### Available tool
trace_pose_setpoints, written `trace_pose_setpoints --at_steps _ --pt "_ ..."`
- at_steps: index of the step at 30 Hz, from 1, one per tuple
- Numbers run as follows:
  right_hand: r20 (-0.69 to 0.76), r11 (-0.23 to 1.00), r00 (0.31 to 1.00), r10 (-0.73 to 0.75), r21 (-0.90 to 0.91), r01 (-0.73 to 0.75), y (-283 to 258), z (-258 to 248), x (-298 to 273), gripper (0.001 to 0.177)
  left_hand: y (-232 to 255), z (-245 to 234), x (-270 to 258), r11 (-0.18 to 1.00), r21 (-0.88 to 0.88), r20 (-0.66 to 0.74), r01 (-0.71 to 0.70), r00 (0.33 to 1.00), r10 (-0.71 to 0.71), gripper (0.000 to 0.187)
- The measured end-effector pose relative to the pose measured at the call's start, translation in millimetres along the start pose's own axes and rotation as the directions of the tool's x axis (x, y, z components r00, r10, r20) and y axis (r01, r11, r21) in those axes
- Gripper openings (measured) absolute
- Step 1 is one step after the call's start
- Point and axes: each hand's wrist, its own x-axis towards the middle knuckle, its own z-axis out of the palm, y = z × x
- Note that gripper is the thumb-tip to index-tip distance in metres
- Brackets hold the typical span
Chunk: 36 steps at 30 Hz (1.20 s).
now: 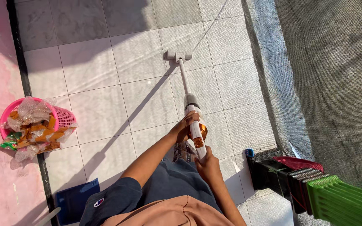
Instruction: The person vacuums the tiled floor using a handheld vacuum cleaner, moving the cleaner head across different sections of the tiles.
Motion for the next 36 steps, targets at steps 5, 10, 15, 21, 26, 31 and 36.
trace_pose_setpoints --at_steps 5,10,15,21,26,31,36 --pt "0.007 0.993 0.996 -0.085 -0.080 0.085 -19 -31 91 0.058 -32 -28 83 0.986 0.169 0.001 0.003 1.000 -0.003 0.069" --pt "0.088 0.993 0.993 -0.077 -0.085 0.084 -47 -89 143 0.059 -25 -42 139 0.992 0.128 -0.126 -0.003 0.992 0.019 0.073" --pt "0.181 0.982 0.982 -0.054 -0.170 0.086 -76 -160 142 0.067 19 -48 166 0.945 0.304 -0.194 -0.125 0.963 0.189 0.082" --pt "0.128 0.978 0.992 -0.008 -0.204 0.034 -77 -177 156 0.074 31 -46 189 0.961 0.257 -0.170 -0.097 0.975 0.144 0.088" --pt "0.079 0.974 0.992 -0.093 -0.202 0.108 -65 -166 165 0.069 13 -46 191 0.963 0.235 -0.183 -0.133 0.967 0.178 0.090" --pt "0.089 0.981 0.984 -0.153 -0.107 0.162 -47 -126 200 0.067 -24 -57 194 0.973 0.229 -0.151 -0.008 0.988 0.043 0.081" --pt "0.153 0.962 0.967 -0.203 -0.151 0.226 -50 -91 233 0.072 -58 -77 189 0.954 0.295 -0.186 0.052 0.983 0.004 0.083"
